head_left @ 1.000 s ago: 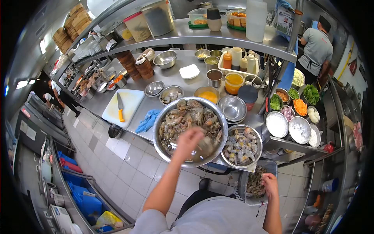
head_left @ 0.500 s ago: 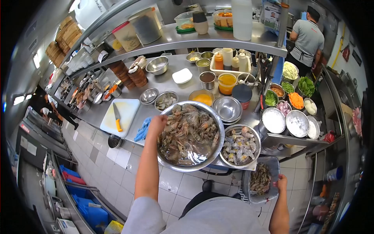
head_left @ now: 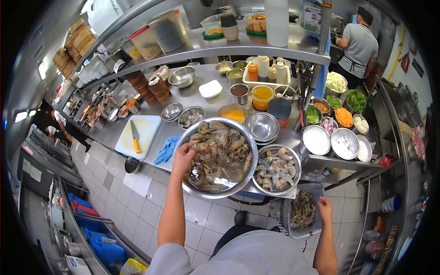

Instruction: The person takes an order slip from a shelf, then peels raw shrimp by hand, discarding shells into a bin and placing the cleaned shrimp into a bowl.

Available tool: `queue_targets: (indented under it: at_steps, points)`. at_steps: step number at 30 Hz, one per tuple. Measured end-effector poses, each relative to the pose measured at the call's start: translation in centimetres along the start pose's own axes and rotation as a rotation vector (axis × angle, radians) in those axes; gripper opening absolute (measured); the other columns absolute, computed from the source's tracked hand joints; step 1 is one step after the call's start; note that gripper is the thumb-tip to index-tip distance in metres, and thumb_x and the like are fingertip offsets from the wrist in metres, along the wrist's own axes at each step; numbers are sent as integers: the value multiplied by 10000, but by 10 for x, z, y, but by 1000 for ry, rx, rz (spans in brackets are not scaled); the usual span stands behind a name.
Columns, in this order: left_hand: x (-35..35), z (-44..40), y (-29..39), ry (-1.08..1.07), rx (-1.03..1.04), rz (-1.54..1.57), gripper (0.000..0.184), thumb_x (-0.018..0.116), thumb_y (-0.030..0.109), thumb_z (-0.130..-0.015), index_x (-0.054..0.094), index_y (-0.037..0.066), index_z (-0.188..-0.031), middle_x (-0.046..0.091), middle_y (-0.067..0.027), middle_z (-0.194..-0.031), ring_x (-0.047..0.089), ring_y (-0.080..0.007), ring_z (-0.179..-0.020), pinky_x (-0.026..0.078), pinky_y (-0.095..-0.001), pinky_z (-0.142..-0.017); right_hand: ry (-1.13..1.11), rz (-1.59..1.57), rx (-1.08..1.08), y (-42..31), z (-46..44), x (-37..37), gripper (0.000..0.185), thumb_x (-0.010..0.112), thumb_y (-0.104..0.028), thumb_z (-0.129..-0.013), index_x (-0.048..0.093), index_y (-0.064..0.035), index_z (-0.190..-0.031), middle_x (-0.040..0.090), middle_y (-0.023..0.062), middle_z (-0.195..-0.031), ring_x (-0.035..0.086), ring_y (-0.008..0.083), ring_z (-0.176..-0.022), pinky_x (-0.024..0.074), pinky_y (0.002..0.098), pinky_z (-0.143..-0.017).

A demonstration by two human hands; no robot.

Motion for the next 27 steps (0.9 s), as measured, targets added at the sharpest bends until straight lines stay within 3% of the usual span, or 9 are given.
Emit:
queue_targets:
  at_steps: [3, 10, 12, 15, 17, 18, 21, 25, 27]
  points:
    - [24, 19, 31, -229, -120, 456, 304, 554, 58, -886, 644, -37, -1161, 692, -51, -982, 627, -115, -854, 494, -257, -798, -67, -104, -123, -99, 16, 15, 394, 644, 3, -853, 599, -20, -1244, 659, 103, -1136, 617, 172, -1042, 497, 300, -918]
    - [197, 91, 98, -851, -103, 600, 294, 621, 41, -918, 609, -8, -1208, 677, -68, -1084, 644, -143, -965, 519, -293, -863, -492, -55, -428, -302, 71, 49, 642, 684, -54, -858, 433, -46, -1449, 566, 120, -1373, 532, 213, -1246, 426, 388, -1055]
    - [256, 112, 102, -1000, -94, 571, 333, 622, 53, -928, 579, 6, -1255, 657, -54, -1121, 620, -123, -991, 500, -280, -876, -566, -54, -446, -297, 68, 60, 654, 697, -130, -891, 401, -52, -1468, 571, 124, -1353, 540, 196, -1230, 441, 348, -1019]
    - [324, 145, 107, -1131, -77, 574, 445, 600, -5, -881, 531, 34, -1319, 655, -74, -1099, 611, -134, -993, 488, -279, -876, -525, -112, -202, -236, 42, 62, 379, 663, -245, -938, 592, 15, -1205, 673, 79, -1015, 628, 148, -866, 511, 285, -768]
    - [346, 159, 122, -941, 283, 69, 518, 602, -27, -826, 522, 47, -1332, 637, -128, -1136, 639, -225, -985, 498, -313, -883, -460, -178, -98, -191, 33, 53, 294, 639, -245, -952, 606, 8, -1097, 660, 49, -916, 607, 136, -790, 500, 289, -715]
    - [359, 168, 120, -718, 715, -17, 581, 606, -32, -779, 519, 69, -1344, 597, -171, -1171, 644, -337, -972, 508, -380, -887, -425, -249, -4, -174, 35, 47, 247, 616, -246, -965, 620, 0, -988, 646, 19, -818, 586, 123, -714, 489, 293, -663]
    - [389, 191, 124, -766, 896, -221, 506, 604, -38, -768, 600, 61, -1264, 583, -173, -1132, 623, -398, -963, 514, -446, -874, -333, -171, 59, -154, 48, 27, 253, 587, -256, -979, 598, -15, -902, 633, 18, -779, 569, 120, -661, 471, 296, -617]
    - [420, 205, 116, -769, 1055, -221, 452, 606, -11, -795, 621, 54, -1242, 624, -178, -1104, 642, -391, -945, 526, -452, -838, -189, -34, 24, -132, 52, 8, 277, 599, -264, -963, 607, -2, -873, 652, 72, -747, 617, 187, -675, 484, 344, -642]
    - [435, 208, 109, -820, 856, -118, 415, 599, 21, -824, 626, 47, -1237, 670, -192, -1050, 664, -379, -917, 534, -458, -808, -111, 39, -13, -130, 55, -1, 278, 599, -262, -958, 606, 3, -874, 660, 99, -756, 628, 223, -687, 487, 362, -654]
Point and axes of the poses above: each hand's wrist, its own z-axis away from the middle knuckle, its own x-axis out of the palm, y = z × x, the point moved 4 cm from there along -z, towards the middle knuckle
